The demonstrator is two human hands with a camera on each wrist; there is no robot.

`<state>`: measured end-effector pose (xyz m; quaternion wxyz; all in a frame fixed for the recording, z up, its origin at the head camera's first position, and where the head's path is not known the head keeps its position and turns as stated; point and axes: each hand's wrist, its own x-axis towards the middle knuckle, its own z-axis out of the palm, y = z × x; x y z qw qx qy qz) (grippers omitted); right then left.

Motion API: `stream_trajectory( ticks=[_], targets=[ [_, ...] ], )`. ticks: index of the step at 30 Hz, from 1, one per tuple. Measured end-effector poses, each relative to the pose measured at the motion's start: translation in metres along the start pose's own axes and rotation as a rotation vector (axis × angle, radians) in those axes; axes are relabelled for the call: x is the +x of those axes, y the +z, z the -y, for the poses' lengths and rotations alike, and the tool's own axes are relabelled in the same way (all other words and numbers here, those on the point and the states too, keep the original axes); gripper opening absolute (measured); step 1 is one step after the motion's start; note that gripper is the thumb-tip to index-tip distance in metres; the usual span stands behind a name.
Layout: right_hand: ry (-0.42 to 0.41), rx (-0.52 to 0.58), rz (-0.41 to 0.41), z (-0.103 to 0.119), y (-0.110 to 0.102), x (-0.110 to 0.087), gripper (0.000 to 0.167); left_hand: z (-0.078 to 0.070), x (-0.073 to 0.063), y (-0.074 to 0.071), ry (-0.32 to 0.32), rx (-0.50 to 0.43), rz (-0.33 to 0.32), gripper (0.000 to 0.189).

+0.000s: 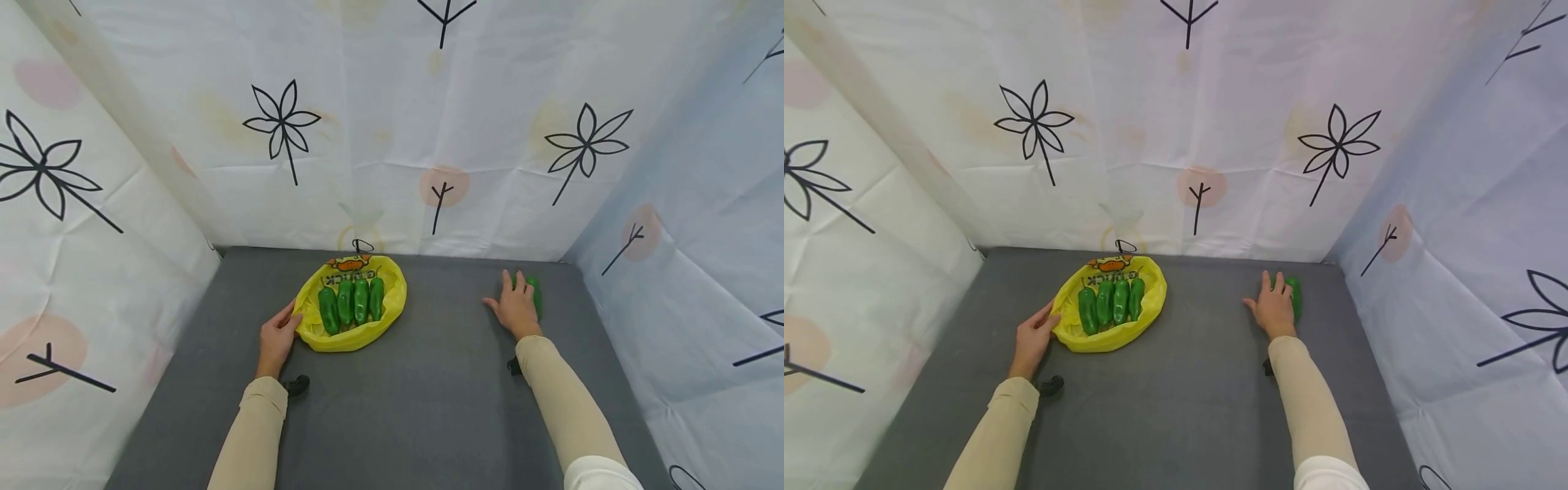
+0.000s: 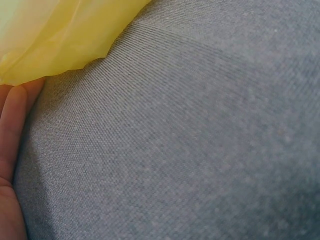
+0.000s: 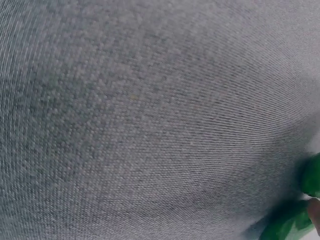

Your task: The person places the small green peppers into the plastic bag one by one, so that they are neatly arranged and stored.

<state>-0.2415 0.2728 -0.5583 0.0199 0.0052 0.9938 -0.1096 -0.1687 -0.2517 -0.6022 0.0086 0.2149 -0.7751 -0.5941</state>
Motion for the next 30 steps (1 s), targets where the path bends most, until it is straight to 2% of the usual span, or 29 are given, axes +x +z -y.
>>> stream_trajectory(
  ticks=[9, 22, 30],
  targets=[
    [0.097, 0.159, 0.036, -0.004, 0.001, 0.003, 0.082, 0.001, 0.001, 0.0, -0.002, -0.003, -0.011, 0.049],
    [0.164, 0.252, 0.056, 0.0, -0.001, 0.0, 0.072, 0.001, 0.001, 0.001, 0.003, 0.005, -0.02, 0.049],
    [0.149, 0.252, 0.079, 0.006, -0.007, 0.003, 0.065, 0.003, 0.002, 0.0, 0.001, 0.002, -0.009, 0.049]
  ],
)
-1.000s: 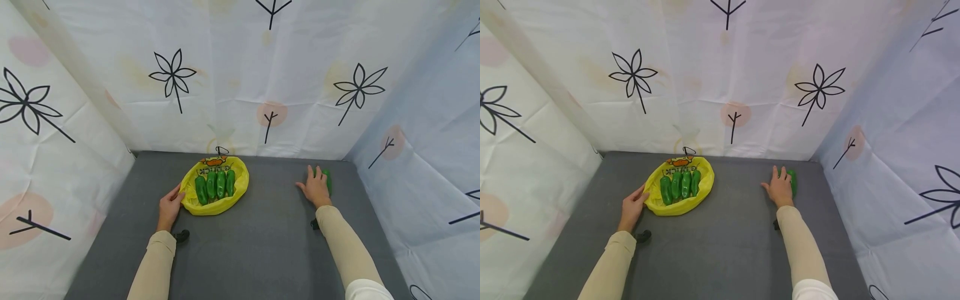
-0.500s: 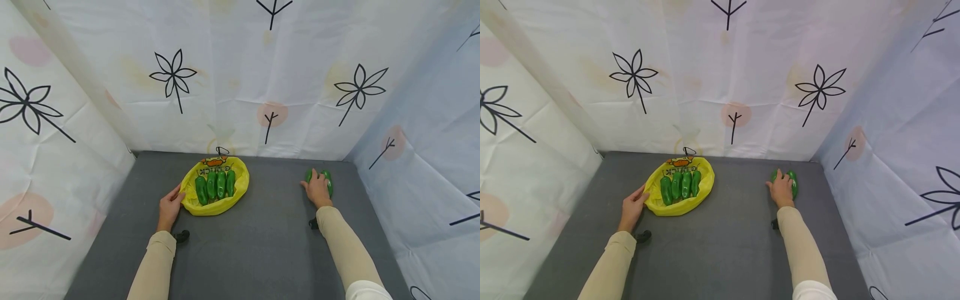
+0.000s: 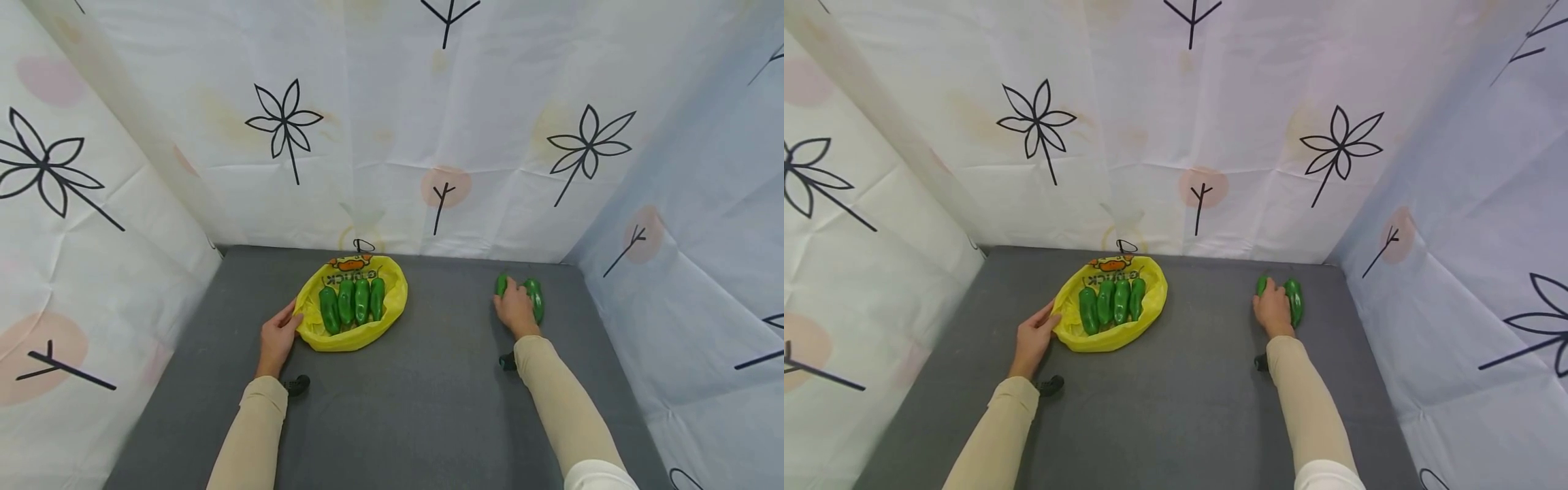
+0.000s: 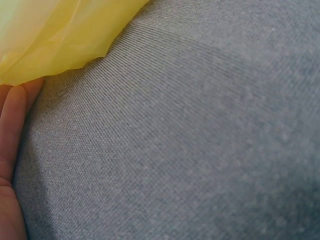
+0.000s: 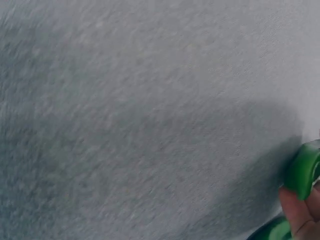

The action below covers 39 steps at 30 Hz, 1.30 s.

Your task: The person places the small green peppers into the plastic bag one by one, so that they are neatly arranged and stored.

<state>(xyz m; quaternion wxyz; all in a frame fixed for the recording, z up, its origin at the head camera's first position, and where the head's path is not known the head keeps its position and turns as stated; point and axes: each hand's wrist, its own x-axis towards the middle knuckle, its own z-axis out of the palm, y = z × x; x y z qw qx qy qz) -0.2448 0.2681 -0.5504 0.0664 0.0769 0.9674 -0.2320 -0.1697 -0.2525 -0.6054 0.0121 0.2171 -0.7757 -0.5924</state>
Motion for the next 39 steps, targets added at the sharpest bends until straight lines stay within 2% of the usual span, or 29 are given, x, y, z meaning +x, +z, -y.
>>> stream_trajectory(
  ticks=[5, 8, 14, 21, 29, 39],
  targets=[
    [0.01, -0.038, 0.03, 0.005, -0.001, 0.002, 0.064, 0.0, 0.0, 0.0, -0.01, -0.004, 0.0, 0.05],
    [0.016, -0.023, 0.044, 0.009, -0.003, 0.003, 0.066, -0.001, 0.0, 0.0, -0.01, -0.008, 0.004, 0.05],
    [0.038, 0.119, 0.088, 0.018, -0.004, 0.005, 0.072, -0.002, 0.0, -0.002, 0.0, -0.008, 0.015, 0.05],
    [-0.02, 0.224, 0.116, 0.028, -0.002, 0.002, 0.076, -0.002, 0.0, -0.001, -0.004, -0.004, 0.013, 0.049],
    [-0.034, 0.441, 0.149, 0.041, 0.002, 0.0, 0.075, -0.003, 0.001, 0.0, -0.011, 0.008, 0.01, 0.049],
    [-0.04, 0.516, 0.173, 0.058, 0.001, -0.002, 0.075, -0.003, 0.0, -0.001, -0.005, 0.003, 0.018, 0.049]
  ],
)
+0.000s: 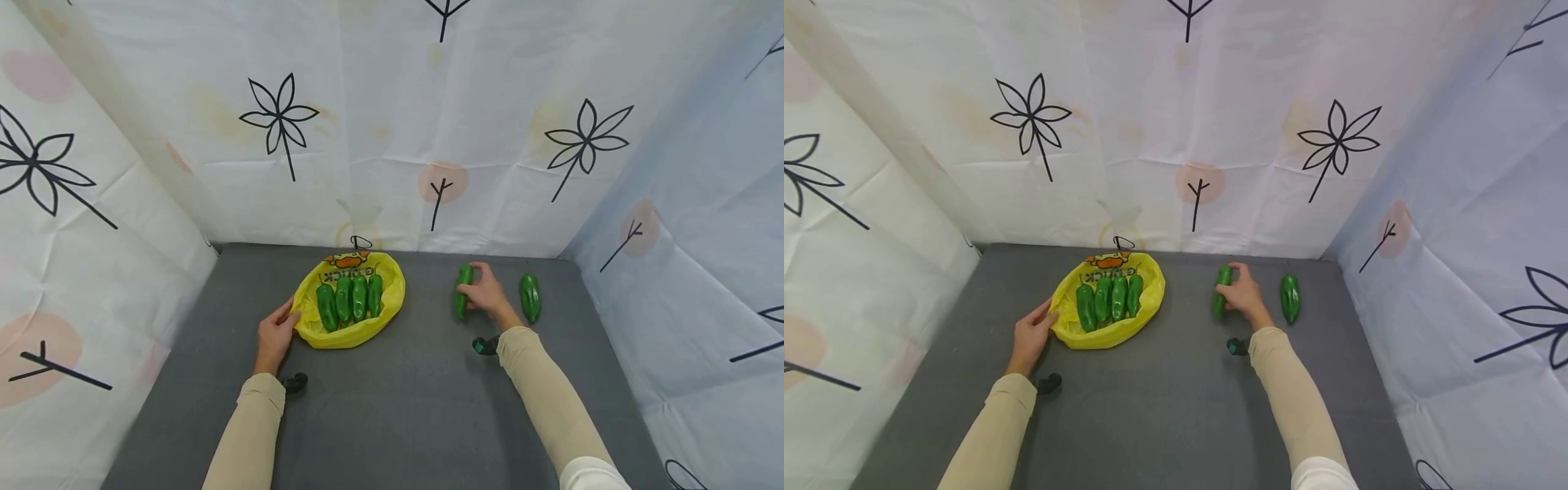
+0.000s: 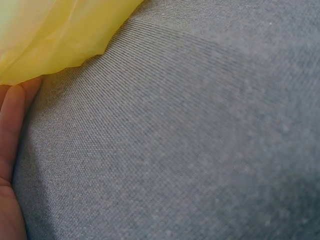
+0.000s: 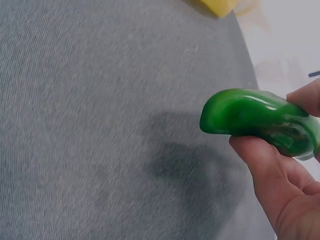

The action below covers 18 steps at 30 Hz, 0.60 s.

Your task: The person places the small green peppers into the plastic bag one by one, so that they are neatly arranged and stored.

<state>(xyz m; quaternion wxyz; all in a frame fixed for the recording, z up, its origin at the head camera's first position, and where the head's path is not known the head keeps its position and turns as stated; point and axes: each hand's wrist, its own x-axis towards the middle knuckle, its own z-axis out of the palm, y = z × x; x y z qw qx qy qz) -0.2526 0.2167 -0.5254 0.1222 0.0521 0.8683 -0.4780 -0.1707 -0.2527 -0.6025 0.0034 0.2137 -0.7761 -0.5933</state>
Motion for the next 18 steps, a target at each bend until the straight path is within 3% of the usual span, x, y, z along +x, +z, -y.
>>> stream_trajectory(
  ticks=[18],
  targets=[
    [-0.052, 0.045, 0.015, 0.039, 0.019, -0.006, 0.077, -0.002, -0.002, 0.0, 0.003, -0.01, 0.004, 0.05]
  ],
)
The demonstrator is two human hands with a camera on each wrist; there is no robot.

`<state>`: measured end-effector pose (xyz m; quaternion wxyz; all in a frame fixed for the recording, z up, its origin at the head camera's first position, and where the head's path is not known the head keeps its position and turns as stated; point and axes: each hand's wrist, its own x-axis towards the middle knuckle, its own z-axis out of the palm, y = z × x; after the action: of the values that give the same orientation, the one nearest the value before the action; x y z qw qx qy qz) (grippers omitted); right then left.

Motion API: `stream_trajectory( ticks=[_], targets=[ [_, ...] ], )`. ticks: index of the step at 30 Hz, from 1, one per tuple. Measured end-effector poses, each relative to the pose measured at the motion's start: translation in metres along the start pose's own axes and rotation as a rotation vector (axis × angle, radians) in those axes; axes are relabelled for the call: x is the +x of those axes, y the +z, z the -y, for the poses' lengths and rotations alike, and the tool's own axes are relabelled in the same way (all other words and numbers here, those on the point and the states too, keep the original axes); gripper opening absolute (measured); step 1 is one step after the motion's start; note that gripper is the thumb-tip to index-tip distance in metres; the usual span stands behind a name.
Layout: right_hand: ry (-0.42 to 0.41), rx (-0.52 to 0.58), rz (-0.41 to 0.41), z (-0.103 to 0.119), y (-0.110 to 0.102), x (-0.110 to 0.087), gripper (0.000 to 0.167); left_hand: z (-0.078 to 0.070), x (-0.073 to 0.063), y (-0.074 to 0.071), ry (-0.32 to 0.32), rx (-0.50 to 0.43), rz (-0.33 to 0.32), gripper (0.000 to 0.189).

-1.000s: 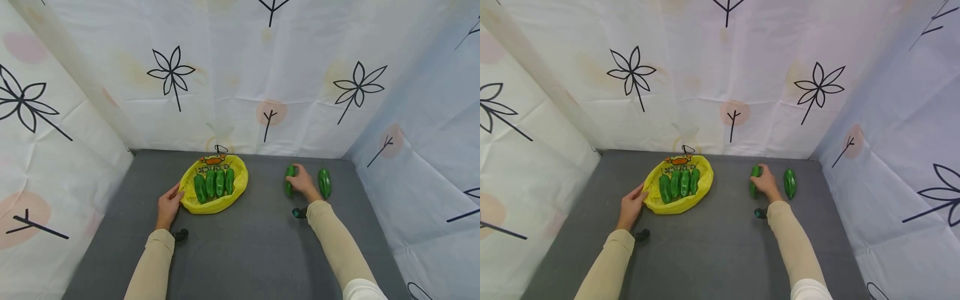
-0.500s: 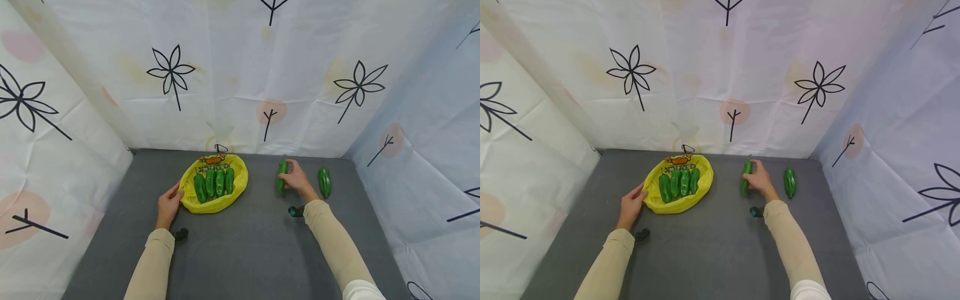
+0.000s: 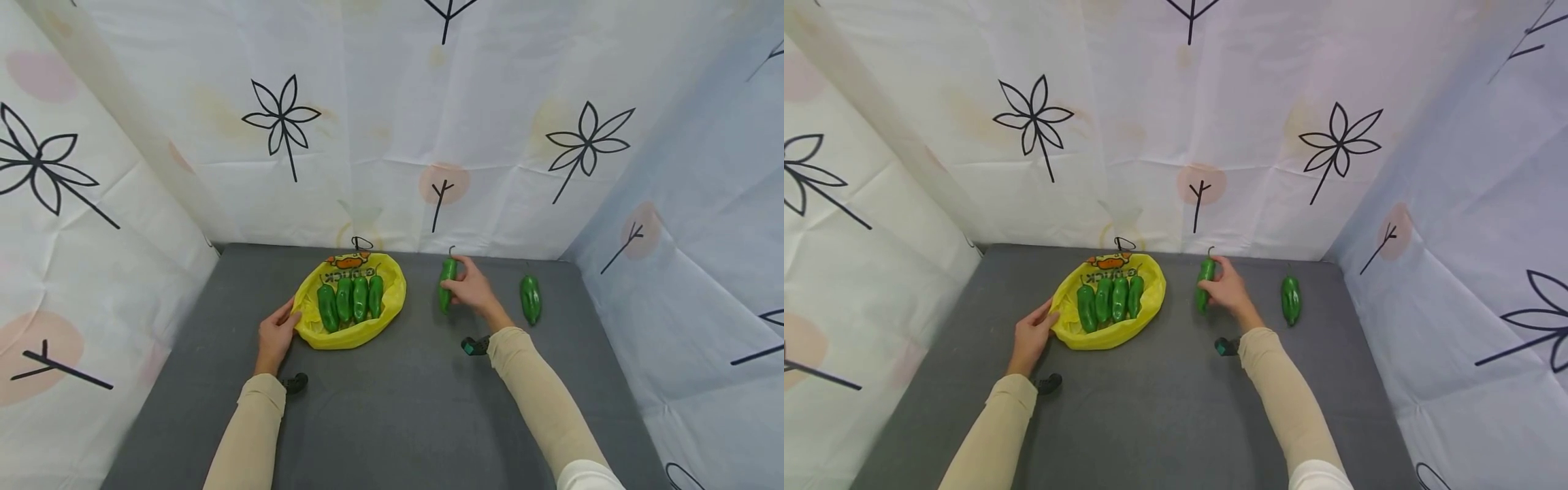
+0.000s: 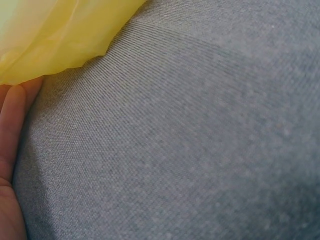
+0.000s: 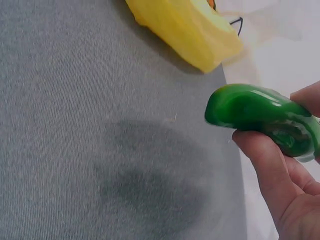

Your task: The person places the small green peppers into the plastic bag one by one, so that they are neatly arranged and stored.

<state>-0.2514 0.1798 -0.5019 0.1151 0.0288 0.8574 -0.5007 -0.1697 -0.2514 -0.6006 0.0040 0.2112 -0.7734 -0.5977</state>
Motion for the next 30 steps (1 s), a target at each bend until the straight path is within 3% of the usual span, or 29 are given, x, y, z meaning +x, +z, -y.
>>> stream_trajectory(
  ticks=[7, 16, 30],
  targets=[
    [-0.007, 0.035, 0.013, 0.009, 0.005, 0.001, 0.073, 0.0, 0.001, -0.001, -0.011, -0.012, 0.005, 0.05],
    [-0.061, 0.088, 0.096, 0.024, 0.013, 0.0, 0.076, 0.0, 0.001, -0.001, -0.02, -0.003, -0.002, 0.051],
    [-0.076, 0.188, 0.114, 0.042, 0.03, 0.005, 0.08, 0.001, 0.001, 0.0, -0.007, -0.005, -0.013, 0.051]
  ],
)
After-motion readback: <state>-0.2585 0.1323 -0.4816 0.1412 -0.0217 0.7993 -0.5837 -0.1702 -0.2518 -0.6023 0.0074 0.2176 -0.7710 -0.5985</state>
